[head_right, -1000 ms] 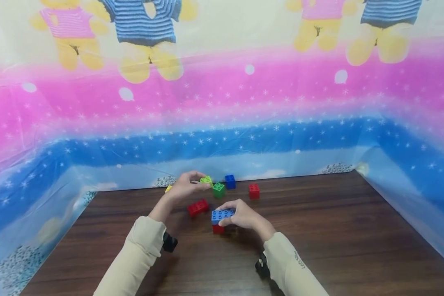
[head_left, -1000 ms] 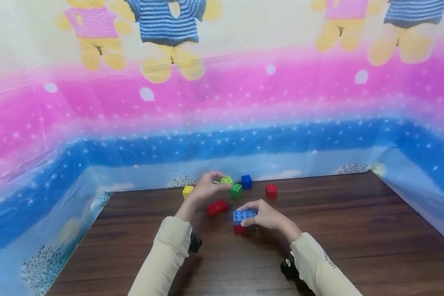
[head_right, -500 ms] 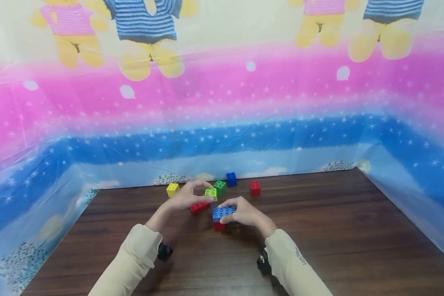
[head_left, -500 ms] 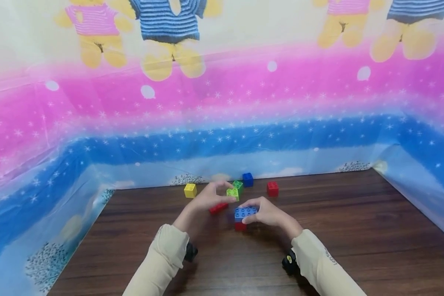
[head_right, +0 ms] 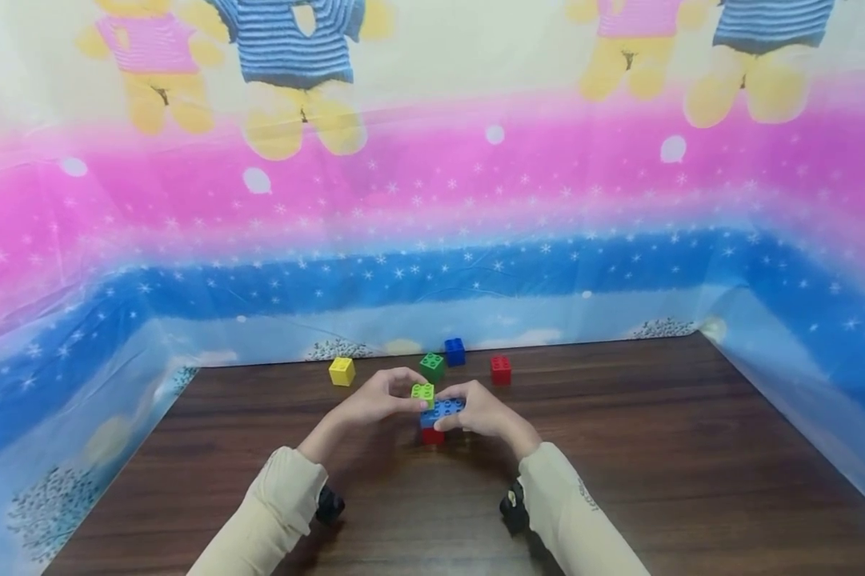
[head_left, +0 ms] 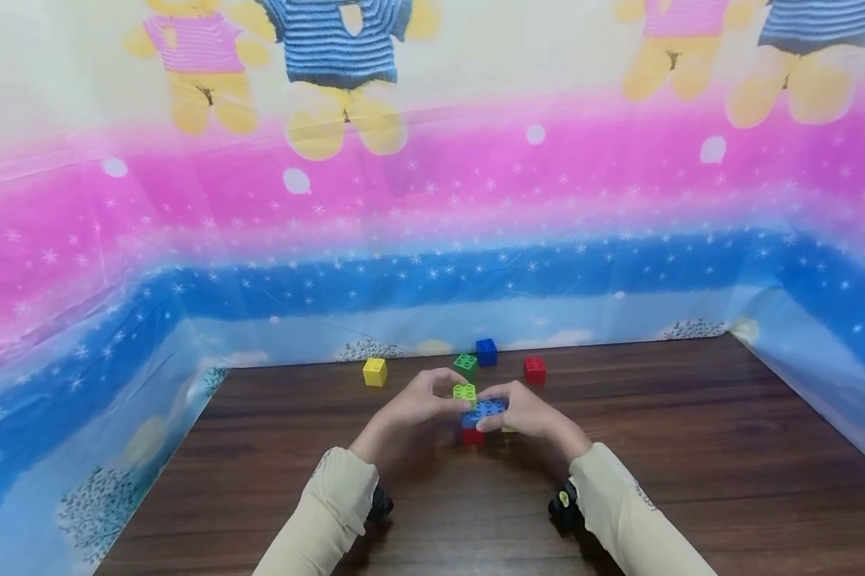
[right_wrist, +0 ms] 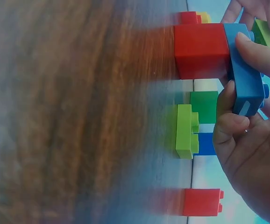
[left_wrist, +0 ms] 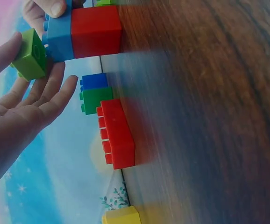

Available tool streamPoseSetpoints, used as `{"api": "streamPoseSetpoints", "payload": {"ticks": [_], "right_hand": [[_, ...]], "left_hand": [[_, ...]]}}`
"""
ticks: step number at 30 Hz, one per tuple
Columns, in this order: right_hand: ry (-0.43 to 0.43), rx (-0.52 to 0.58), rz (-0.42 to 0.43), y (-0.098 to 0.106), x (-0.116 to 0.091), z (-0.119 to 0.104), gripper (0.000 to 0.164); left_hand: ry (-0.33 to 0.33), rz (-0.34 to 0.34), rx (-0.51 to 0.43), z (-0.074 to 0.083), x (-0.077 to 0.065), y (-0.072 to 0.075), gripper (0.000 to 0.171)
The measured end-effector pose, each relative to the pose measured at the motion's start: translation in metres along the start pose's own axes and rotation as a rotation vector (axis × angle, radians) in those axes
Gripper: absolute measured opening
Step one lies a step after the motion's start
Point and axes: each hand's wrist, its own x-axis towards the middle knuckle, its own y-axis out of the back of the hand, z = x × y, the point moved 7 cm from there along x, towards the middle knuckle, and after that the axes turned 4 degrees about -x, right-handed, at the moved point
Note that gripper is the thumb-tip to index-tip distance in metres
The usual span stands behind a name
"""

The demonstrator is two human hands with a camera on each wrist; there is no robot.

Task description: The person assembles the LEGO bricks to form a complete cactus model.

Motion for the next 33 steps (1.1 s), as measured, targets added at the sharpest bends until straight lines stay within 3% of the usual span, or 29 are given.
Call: {"api": "streamPoseSetpoints", "payload": {"ticks": [24,33], "right_hand": [[-0.067,0.028,-0.004,0.005,0.009,0.005,0.05],[-0.055,0.017,-0.013,0.004,0.008,0.007,0.05]], "left_hand": [[0.0,0.028,-0.008,-0.004,0.002,0.0,0.033],[-0.002,0.018,-0.01,-0.007,0.004,-0.004,0.031]]}}
